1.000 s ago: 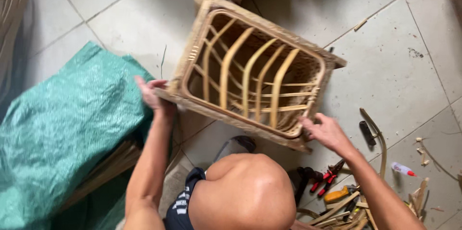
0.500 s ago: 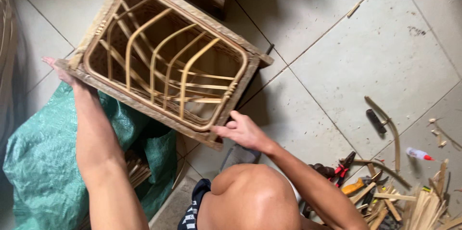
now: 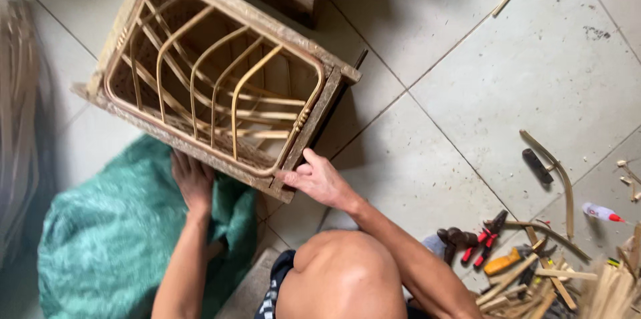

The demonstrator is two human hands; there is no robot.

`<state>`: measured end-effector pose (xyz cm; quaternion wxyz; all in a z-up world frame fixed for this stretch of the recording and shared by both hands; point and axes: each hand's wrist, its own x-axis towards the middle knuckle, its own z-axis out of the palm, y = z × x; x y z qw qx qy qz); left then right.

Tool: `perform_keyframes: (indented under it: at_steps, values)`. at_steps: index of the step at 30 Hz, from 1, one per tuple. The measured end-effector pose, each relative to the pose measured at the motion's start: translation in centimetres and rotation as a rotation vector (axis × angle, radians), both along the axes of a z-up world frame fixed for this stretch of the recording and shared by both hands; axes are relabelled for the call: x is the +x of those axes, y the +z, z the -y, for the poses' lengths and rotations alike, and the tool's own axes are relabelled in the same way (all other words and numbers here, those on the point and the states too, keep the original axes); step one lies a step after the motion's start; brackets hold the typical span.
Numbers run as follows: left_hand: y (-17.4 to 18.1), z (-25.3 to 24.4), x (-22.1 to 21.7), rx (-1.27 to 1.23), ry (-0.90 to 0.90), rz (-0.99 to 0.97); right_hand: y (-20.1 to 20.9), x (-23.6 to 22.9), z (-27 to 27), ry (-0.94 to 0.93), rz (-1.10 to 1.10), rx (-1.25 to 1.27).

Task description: The person applies glue to the joints of a rectangular woven basket frame and presses the pieces together. The person repositions the basket multiple times to access different sides and continues applying glue to the frame edges.

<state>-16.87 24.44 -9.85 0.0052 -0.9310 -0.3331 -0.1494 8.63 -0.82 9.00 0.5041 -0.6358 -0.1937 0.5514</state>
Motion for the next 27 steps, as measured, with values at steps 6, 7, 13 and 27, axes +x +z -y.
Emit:
perform_keyframes:
  at_steps: [6, 7, 13, 27]
  values:
    - [4.2, 3.0, 1.1, -0.857, 0.308, 0.583, -1.1, -2.1, -2.6, -0.081, -0.104, 0.081]
    - [5.0, 3.9, 1.6, -0.943, 0.432, 0.813, -1.4, -2.6, -3.3, -0.055, -0.067, 0.038]
    - [8.5, 14.7, 5.5, -0.857, 0.426, 0.927, -3.8, -2.8, -6.7, -0.081, -0.318, 0.107]
    - [2.4, 12.3, 10.0, -0.444, 0.411, 0.792, -7.7, -1.0, -5.2, -0.229, -0.176, 0.278]
